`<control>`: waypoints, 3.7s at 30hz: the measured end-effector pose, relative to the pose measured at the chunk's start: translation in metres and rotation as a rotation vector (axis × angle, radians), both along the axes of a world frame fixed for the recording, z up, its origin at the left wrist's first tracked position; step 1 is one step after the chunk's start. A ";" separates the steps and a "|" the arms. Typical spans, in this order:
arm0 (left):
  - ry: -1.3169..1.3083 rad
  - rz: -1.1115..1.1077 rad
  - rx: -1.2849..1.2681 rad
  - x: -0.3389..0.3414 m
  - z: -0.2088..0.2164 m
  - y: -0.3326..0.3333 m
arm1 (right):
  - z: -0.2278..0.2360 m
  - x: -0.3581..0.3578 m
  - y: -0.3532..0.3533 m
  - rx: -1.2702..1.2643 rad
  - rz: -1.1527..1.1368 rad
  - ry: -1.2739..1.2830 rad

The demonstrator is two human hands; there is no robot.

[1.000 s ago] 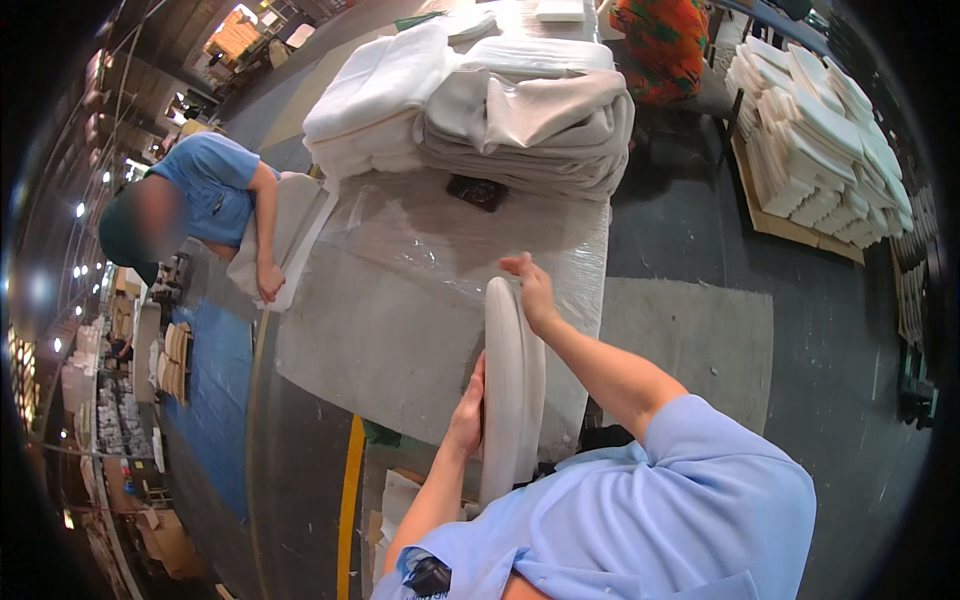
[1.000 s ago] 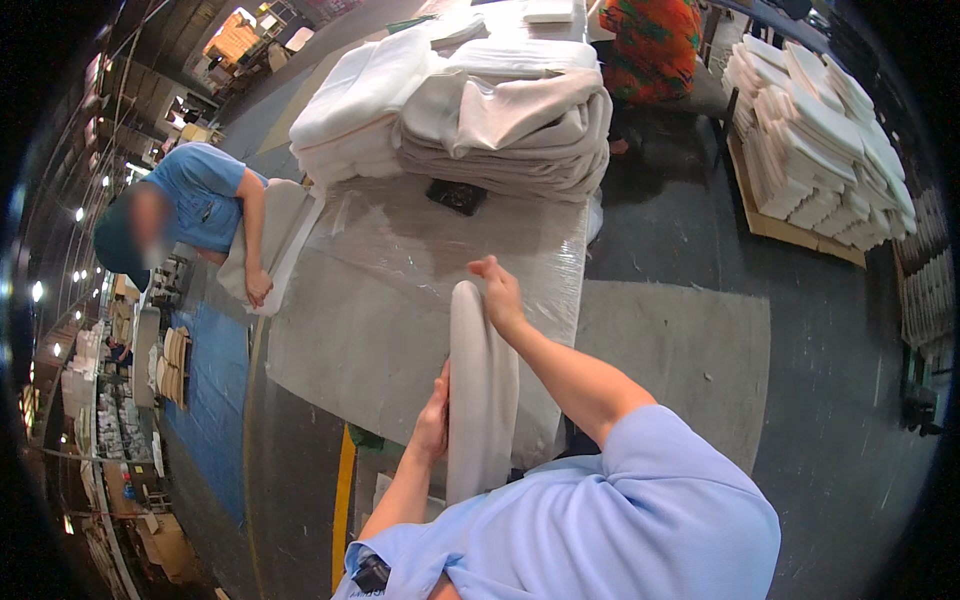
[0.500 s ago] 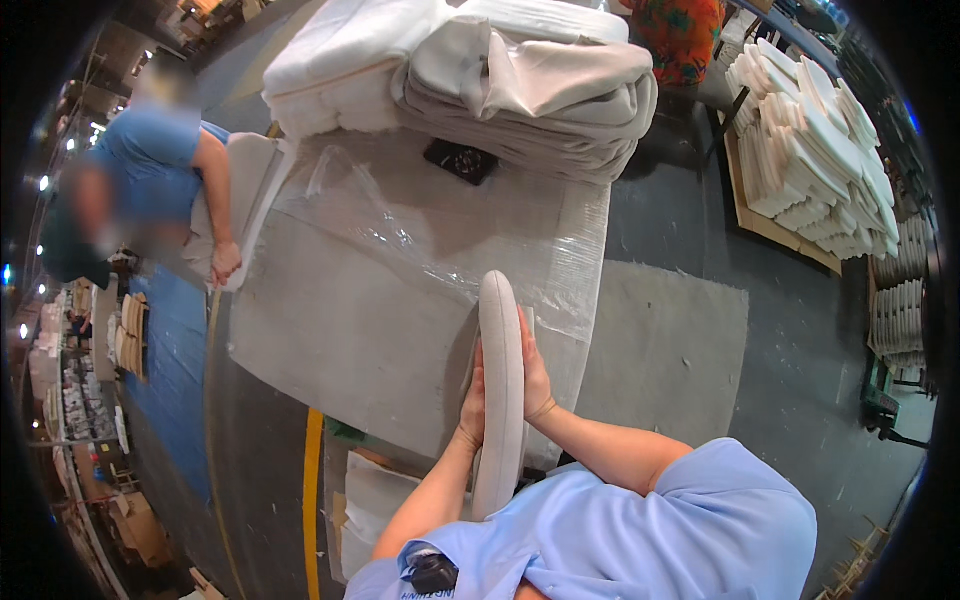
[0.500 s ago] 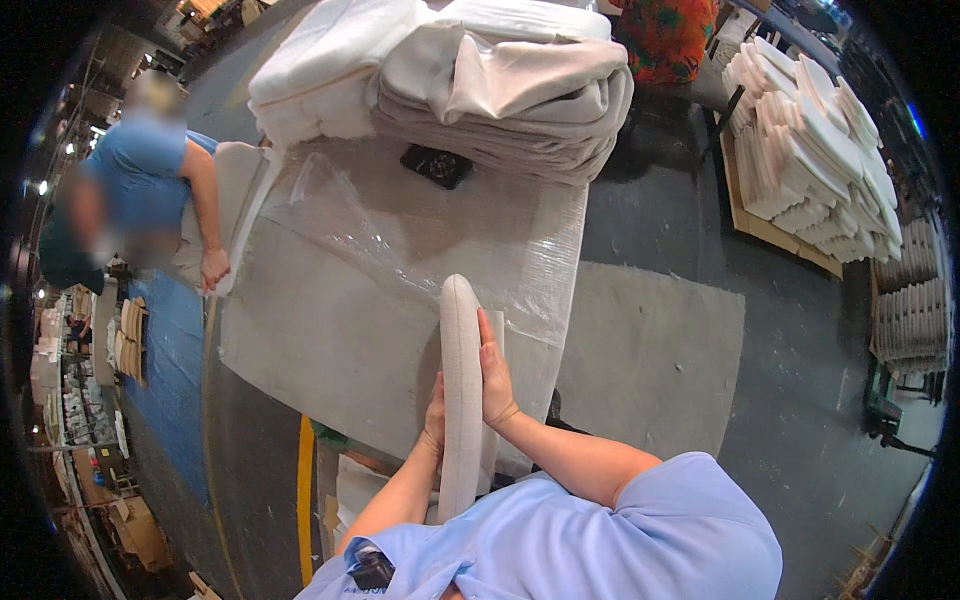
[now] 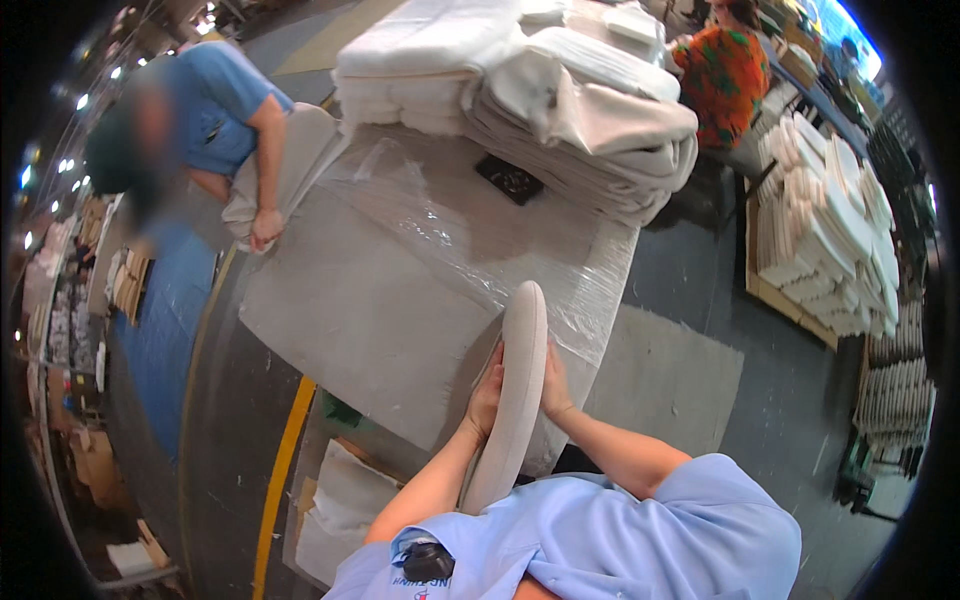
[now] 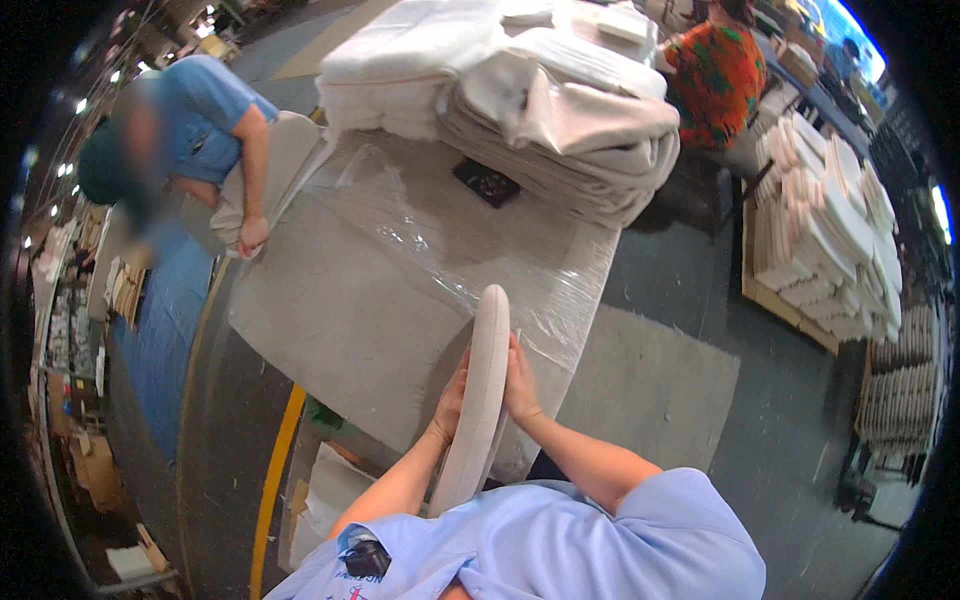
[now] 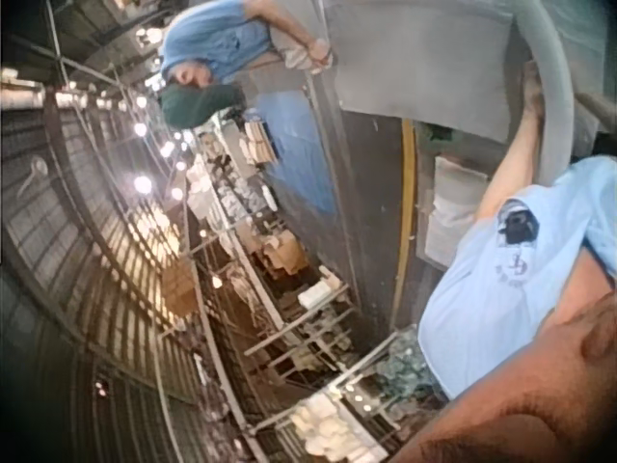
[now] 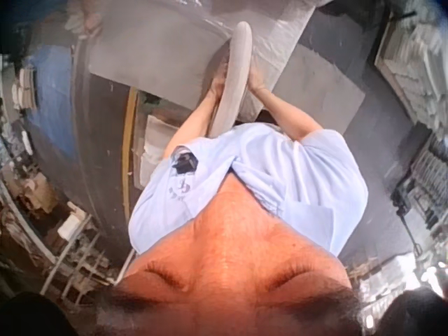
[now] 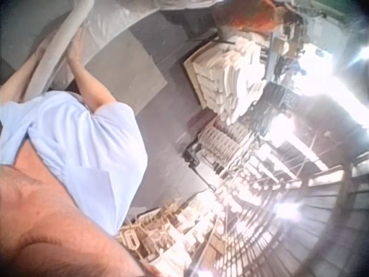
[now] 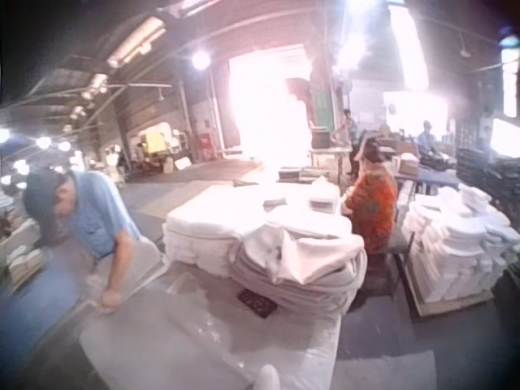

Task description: The person inserts white foam cushions into fabric covers by hand, aligning the foam and pulling the cover over it. The person then closes the zipper on each cover and places the finished cushion on a stack.

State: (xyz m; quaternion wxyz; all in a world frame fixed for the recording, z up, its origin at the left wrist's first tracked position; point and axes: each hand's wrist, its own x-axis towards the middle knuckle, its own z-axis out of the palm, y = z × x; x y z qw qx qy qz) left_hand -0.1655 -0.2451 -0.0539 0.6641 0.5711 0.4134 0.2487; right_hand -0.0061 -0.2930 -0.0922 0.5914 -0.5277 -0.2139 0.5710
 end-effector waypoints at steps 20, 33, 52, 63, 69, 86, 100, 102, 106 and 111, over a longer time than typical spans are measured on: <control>0.168 0.766 -0.649 -0.180 0.076 -0.173 | 0.150 0.119 0.004 -0.119 0.369 -0.307; 0.879 0.472 -0.504 -0.161 0.045 -0.117 | 0.128 0.083 0.046 -0.569 1.051 -1.239; -0.137 0.676 -0.810 -0.189 0.033 -0.126 | 0.102 0.104 0.046 -0.461 0.692 -1.184; -0.542 0.837 -0.024 -0.200 0.097 -0.068 | 0.142 0.068 -0.058 0.231 -0.216 -0.344; -0.593 0.867 -0.064 -0.225 0.063 -0.051 | 0.102 0.019 -0.123 0.219 -0.187 -0.360; -0.630 0.800 0.022 -0.140 0.092 0.110 | 0.121 -0.049 -0.164 0.116 0.054 -0.195; -0.730 0.659 -0.096 -0.058 0.086 0.142 | 0.182 -0.037 0.103 0.545 0.418 -0.607; -0.787 0.625 -0.129 -0.044 0.089 0.143 | 0.194 -0.041 0.151 0.582 0.415 -0.768; -0.607 0.662 0.025 -0.079 0.089 0.145 | 0.216 -0.081 0.199 0.571 0.618 -0.917; -0.398 0.500 0.060 -0.061 0.114 0.124 | 0.182 -0.059 0.222 0.441 0.533 -0.906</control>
